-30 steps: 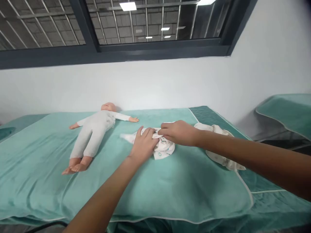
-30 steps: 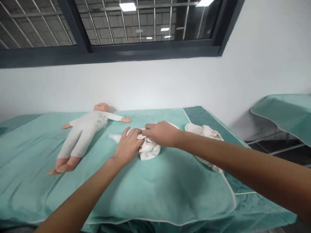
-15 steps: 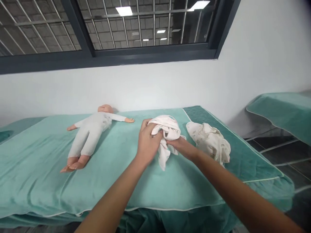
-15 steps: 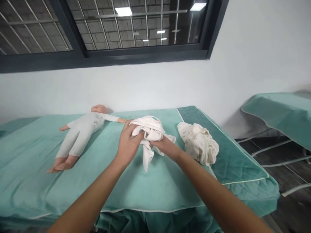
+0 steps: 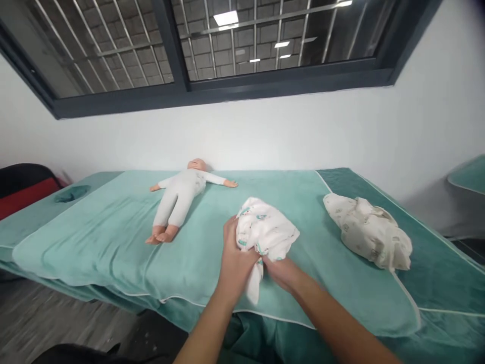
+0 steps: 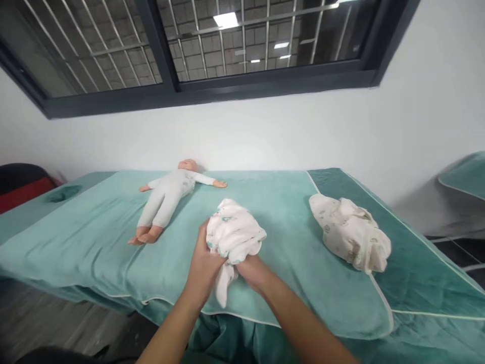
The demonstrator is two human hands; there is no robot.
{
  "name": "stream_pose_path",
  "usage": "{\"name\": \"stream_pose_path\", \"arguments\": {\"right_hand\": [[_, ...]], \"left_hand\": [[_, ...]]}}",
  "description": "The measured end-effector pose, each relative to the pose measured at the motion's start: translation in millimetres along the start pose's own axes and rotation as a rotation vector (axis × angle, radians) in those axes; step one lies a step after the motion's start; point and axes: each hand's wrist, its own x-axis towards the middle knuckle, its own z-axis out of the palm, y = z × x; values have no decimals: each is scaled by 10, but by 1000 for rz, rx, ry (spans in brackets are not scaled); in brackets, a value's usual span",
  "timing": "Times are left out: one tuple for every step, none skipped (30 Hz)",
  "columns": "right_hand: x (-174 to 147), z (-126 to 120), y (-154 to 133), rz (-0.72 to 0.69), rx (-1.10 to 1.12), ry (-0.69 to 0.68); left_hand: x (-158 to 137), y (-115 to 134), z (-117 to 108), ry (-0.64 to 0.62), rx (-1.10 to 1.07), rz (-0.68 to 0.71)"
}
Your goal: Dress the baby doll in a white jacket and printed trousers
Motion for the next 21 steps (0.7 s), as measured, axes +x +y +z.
{"name": "stream_pose_path", "arguments": {"right_hand": [[-59, 111, 104, 50, 17, -34], [-129, 219, 226, 120, 75, -70], [-208, 322, 365, 197, 145, -116], [-297, 419, 522, 268, 209, -145], [-396, 508, 695, 316, 255, -175], [-505, 584, 881, 351, 283, -213], [-621, 645, 1077, 358, 282, -255], [-741, 687, 1276, 370, 254, -309], [-859, 709, 1469, 415, 196, -382], [-969, 712, 1647, 467, 117, -464], [-1064, 699, 1799, 498, 19, -551], [-1137, 676, 1918, 475, -77, -616], [-1184, 647, 2000, 442, -136, -668], [-1207, 617, 2045, 420, -180, -682], [-1206, 591, 2057, 410, -199, -669], [-1189, 570, 2042, 426, -194, -644], [-1161, 556, 2010, 459, -171, -606], [-1131, 547, 1968, 497, -136, -566], [-1105, 542, 1925, 534, -93, -537], [-1086, 539, 1885, 564, -49, -510], [-1077, 537, 1851, 582, -11, -477]], "left_hand": [[-67, -19, -114, 70, 27, -18], [-137, -48, -246, 141, 55, -44], [-211, -88, -396, 217, 84, -75], [-290, -140, -559, 291, 115, -113], [-374, -203, -733, 363, 144, -153], [-464, -275, -915, 431, 175, -196], [-562, -354, -1104, 496, 215, -233], [-666, -437, -1297, 570, 250, -261], [-777, -519, -1494, 644, 282, -297], [-892, -598, -1693, 724, 320, -319], [-1009, -670, -1893, 794, 375, -334], [-1125, -732, -2095, 852, 443, -362], [-1237, -780, -2295, 919, 511, -383], [-1342, -813, -2494, 982, 578, -407], [-1438, -827, -2688, 1046, 624, -422], [-1524, -821, -2873, 1100, 673, -435], [-1600, -797, -3047, 1142, 748, -428], [-1665, -755, -3206, 1123, 849, -419], [-1721, -700, -3347, 1081, 960, -408], [-1770, -637, -3466, 1051, 1092, -389], [-1813, -572, -3563, 1044, 1233, -384]]}}
